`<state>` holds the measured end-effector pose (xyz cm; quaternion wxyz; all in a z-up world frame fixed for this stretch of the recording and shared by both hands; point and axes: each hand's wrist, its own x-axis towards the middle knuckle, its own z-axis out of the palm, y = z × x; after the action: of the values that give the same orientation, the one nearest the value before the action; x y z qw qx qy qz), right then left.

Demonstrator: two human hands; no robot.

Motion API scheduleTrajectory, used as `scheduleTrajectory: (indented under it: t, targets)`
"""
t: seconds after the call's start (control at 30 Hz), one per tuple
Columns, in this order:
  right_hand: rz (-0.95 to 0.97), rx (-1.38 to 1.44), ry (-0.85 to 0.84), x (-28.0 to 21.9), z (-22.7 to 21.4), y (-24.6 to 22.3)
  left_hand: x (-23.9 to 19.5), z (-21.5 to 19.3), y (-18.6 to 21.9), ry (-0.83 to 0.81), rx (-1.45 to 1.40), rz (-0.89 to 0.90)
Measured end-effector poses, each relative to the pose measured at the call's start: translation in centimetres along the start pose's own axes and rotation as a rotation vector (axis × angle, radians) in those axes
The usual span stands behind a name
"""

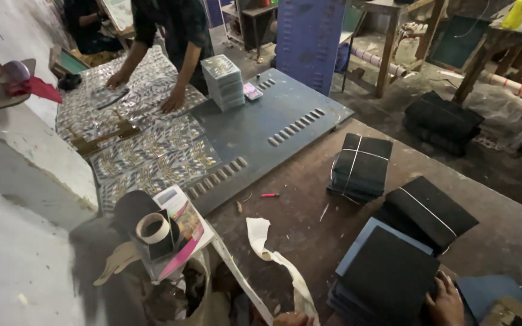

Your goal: The person sorts and bundles paper covers using string and small tags.

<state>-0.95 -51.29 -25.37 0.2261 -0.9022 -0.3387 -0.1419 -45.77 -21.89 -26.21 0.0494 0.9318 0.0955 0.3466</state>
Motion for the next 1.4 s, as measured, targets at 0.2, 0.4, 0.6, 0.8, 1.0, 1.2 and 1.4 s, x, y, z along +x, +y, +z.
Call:
scheduleTrajectory:
  t: [0.2, 0.4, 0.6, 0.8, 1.0, 1.2, 1.4]
  targets:
    - [0.007, 0.009, -0.043, 0.7, 2.1, 2.9, 1.9, -5.4, 2.7, -0.033, -0.147, -0.145]
    - [0.047, -0.111, -0.186, 1.3, 0.3, 2.8, 5.9, -13.5, 5.7, -0.127, -0.309, -0.241]
    - [-0.050, -0.170, -0.151, 1.4, -0.4, 2.8, 7.9, -17.7, 7.0, -0.156, -0.353, -0.272]
    - [-0.141, -0.186, -0.100, 2.1, -0.8, 2.5, 5.2, -11.9, 4.7, -0.223, -0.366, -0.285]
    - [-0.125, -0.156, -0.120, 2.0, -0.7, 2.5, 2.9, -7.0, 3.3, -0.040, -0.170, -0.126]
    - [0.035, -0.248, -0.268, 2.1, -1.3, 1.6, 3.0, -7.2, 3.3, -0.055, -0.205, -0.130]
    - [0.151, -0.240, -0.396, 2.3, -1.5, 1.4, 3.2, -7.9, 3.6, -0.030, -0.231, -0.111]
